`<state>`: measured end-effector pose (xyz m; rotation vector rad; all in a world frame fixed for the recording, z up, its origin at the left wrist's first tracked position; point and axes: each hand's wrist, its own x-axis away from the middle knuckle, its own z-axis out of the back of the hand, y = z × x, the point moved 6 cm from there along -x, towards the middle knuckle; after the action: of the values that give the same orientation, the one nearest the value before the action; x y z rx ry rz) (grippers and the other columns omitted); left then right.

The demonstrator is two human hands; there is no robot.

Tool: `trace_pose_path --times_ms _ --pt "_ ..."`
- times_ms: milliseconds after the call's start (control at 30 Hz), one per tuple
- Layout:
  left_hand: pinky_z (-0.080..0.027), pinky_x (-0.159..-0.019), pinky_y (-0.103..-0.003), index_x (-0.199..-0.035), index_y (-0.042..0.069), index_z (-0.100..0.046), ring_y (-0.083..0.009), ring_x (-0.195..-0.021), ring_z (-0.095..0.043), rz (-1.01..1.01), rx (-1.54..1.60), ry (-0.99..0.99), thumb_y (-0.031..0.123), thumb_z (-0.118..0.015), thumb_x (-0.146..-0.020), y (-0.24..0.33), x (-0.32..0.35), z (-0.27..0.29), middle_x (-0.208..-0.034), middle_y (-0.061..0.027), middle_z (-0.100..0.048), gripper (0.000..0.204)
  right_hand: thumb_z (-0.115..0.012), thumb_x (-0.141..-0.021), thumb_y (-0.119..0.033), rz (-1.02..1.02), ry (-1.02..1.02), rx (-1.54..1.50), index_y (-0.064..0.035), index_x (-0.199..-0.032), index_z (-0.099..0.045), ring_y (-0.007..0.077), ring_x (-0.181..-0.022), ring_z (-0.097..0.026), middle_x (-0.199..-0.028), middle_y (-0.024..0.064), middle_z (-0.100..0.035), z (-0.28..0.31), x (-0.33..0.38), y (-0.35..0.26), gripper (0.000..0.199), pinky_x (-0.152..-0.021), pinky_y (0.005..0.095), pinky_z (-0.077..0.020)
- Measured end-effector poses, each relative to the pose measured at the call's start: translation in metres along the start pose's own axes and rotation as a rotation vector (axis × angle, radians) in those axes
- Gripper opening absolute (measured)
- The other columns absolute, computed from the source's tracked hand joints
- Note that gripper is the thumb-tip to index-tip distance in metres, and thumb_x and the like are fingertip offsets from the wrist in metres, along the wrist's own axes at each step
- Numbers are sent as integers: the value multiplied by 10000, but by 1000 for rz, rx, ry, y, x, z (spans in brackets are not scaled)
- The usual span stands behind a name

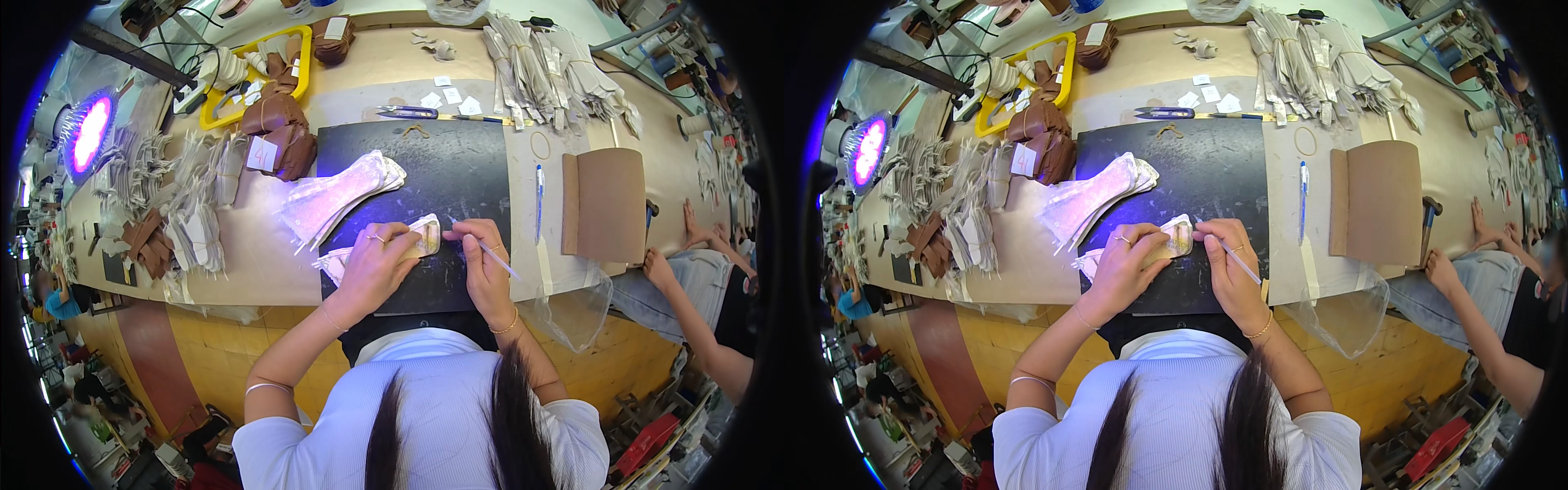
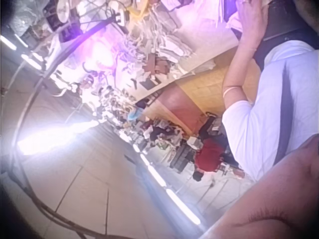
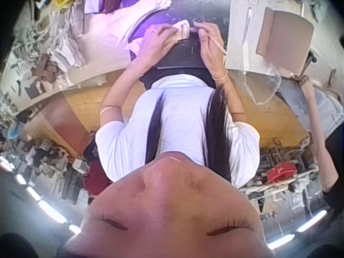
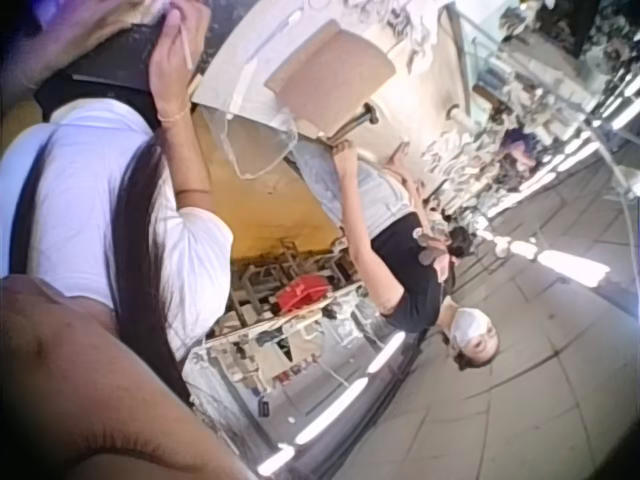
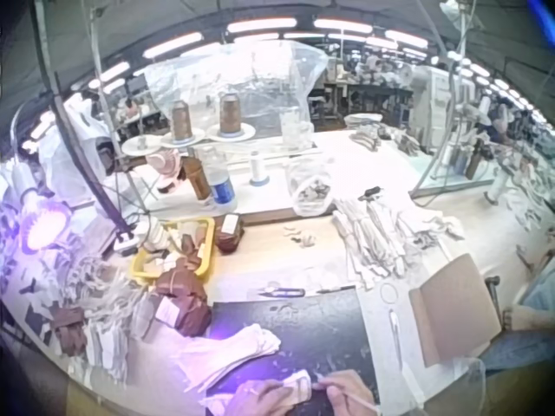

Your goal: The person handles a stack of white fabric pieces, separates them, and uses a pen to mark lines on each piece. The marked pieces are set aside on the table. The person repeats this process for multiple fabric pieces.

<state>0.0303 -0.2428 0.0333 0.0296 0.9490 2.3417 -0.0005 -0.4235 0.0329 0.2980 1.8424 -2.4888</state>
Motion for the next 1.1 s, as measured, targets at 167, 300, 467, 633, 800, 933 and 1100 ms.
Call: trace_pose_path --times_ms 167,300,467,633,800,933,1100 --pt "-460 -907 -448 -1187 72 -639 -344 -1022 -563 63 2 -8 81 -811 -770 1 -4 -1 -1124 -115 -606 451 -494 -1091 -189 -27 6 -12 -4 -1148 -634 190 -964 -640 -1070 116 -644 3 1 -2 239 -880 311 -481" --pt "-456 -881 -445 -1172 72 -634 -344 -1003 -562 11 -21 5 65 -802 -771 5 -3 -2 -1081 -123 -594 434 -495 -1089 -185 -17 -1 11 -4 -1144 -637 198 -965 -639 -1067 116 -649 4 1 -1 236 -885 315 -482" --pt "-475 -830 -446 -1192 85 -644 -331 -980 -583 -83 -67 -1 70 -747 -813 11 -2 -4 -1054 -135 -580 393 -526 -1069 -138 4 15 -13 0 -1135 -642 242 -974 -642 -1057 135 -646 3 0 -1 192 -884 334 -506" --pt "-516 -733 -435 -1090 72 -629 -338 -874 -626 -58 32 -34 56 -805 -801 15 4 5 -1037 -142 -577 339 -544 -1055 -113 26 -25 -51 -4 -1139 -644 273 -985 -638 -1055 142 -645 -4 -1 0 170 -882 349 -517" --pt "-530 -799 -444 -1133 52 -621 -361 -968 -632 78 81 53 55 -797 -798 21 11 53 -1097 -165 -587 379 -519 -1071 -160 78 -114 45 -4 -1136 -649 271 -981 -635 -1080 147 -628 -20 0 2 212 -906 359 -507" --pt "-514 -870 -448 -1138 52 -619 -372 -1016 -617 158 -63 101 47 -792 -797 19 8 122 -1135 -162 -593 382 -536 -1053 -122 95 -99 99 -8 -1113 -659 304 -984 -629 -1053 146 -655 -18 1 1 178 -907 374 -507" --pt "-504 -886 -431 -1136 46 -613 -372 -1039 -609 172 -232 116 65 -773 -817 -4 -18 139 -1136 -147 -596 357 -533 -1056 -126 55 -114 57 -11 -1116 -664 303 -1012 -621 -1051 141 -660 -20 0 2 185 -924 381 -500"
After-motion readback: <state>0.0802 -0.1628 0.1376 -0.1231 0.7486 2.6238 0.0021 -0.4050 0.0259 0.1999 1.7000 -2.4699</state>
